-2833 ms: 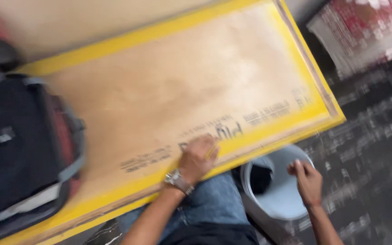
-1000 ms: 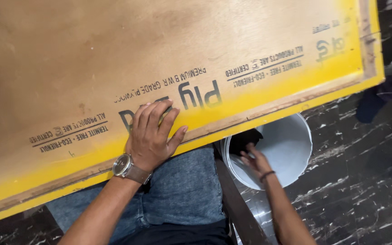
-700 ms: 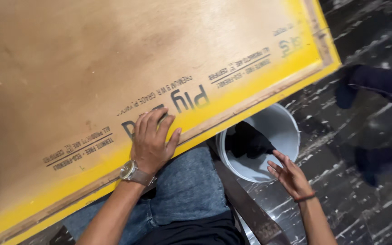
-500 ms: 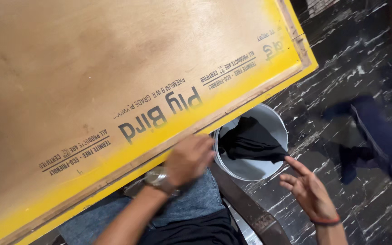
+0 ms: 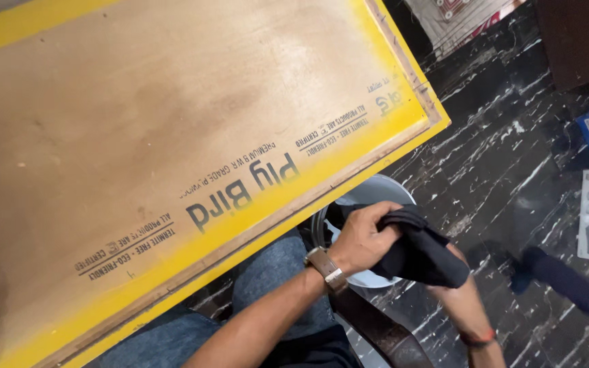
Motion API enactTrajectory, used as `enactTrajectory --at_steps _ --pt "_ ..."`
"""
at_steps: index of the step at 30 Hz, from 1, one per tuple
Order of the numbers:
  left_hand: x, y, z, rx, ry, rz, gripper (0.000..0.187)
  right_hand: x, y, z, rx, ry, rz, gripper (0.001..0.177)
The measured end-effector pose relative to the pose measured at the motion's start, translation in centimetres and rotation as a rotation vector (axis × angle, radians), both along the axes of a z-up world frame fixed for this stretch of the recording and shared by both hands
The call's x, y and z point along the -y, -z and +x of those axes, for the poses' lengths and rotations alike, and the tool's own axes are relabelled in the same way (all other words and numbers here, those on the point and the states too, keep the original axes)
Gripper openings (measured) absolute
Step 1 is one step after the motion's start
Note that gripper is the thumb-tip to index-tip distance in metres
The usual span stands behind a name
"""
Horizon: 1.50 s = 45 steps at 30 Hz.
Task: The person folds a purple t-shirt and a pair of black pants on a yellow table, then places them into an open suitcase. The person handles each garment one at a time, smoothing and folding them neatly before packing.
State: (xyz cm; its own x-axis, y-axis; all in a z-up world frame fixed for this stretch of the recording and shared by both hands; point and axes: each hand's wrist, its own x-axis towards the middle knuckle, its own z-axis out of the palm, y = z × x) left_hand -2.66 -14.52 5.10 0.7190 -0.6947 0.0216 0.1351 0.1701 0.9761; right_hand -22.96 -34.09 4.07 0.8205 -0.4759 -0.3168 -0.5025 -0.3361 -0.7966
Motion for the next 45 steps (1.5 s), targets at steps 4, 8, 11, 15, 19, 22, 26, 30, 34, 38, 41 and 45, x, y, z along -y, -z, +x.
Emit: enactTrajectory --at_steps 4,8,11,15,19,22,26,30,34,38,41,45 --pt "0.7 -3.3 -0.8 -0.487 0.137 -0.458 0.023 0.6 6.8 1.2 -0.205 -0.231 -0.325 0.052" --pt "-1.5 -5.5 0.0 -0.409 0.111 -0.487 0.024 3.7 9.5 3.0 -0.205 -0.232 -0.257 0.043" --pt "-5.3 -6.0 5.4 0.237 -0.289 -0.114 0.040 7.3 6.4 5.6 -0.114 -0.219 -0.100 0.036" --pt "-16.4 -6.6 13.6 -0.054 -0.427 -0.383 0.028 8.1 -4.2 11.9 -0.049 -0.271 -0.098 0.030" --pt "-24.7 -9.2 14.1 0.274 -0.625 -0.073 0.027 1.7 -14.1 19.7 0.076 -0.421 -0.379 0.026" --pt "-30.0 -11.1 13.4 0.555 -0.818 0.016 0.030 -4.1 -17.5 24.4 0.394 -0.486 -0.626 0.032" --pt "-36.8 -10.4 10.5 0.919 -1.074 0.535 0.026 -9.8 -15.6 27.8 0.644 -0.577 -0.954 0.042" --pt "-40.3 -7.0 7.1 0.796 -0.991 0.953 0.045 -12.3 -9.2 28.8 0.441 -0.874 -0.971 0.052" --pt "-41.3 -4.1 4.7 0.608 -0.927 1.118 0.039 -10.6 -4.0 27.2 0.168 -0.843 -0.727 0.046" --pt "-39.9 -3.1 5.0 0.703 -0.983 1.107 0.030 -8.7 -1.1 27.9 0.175 -0.584 -0.546 0.043" --pt "-38.0 -2.9 7.2 0.768 -0.919 0.996 0.045 -8.7 0.2 30.5 0.308 -0.195 -0.216 0.051" --pt "-35.2 -2.3 10.9 0.772 -0.804 1.069 0.069 -9.8 1.5 34.0 0.185 0.065 0.169 0.059"
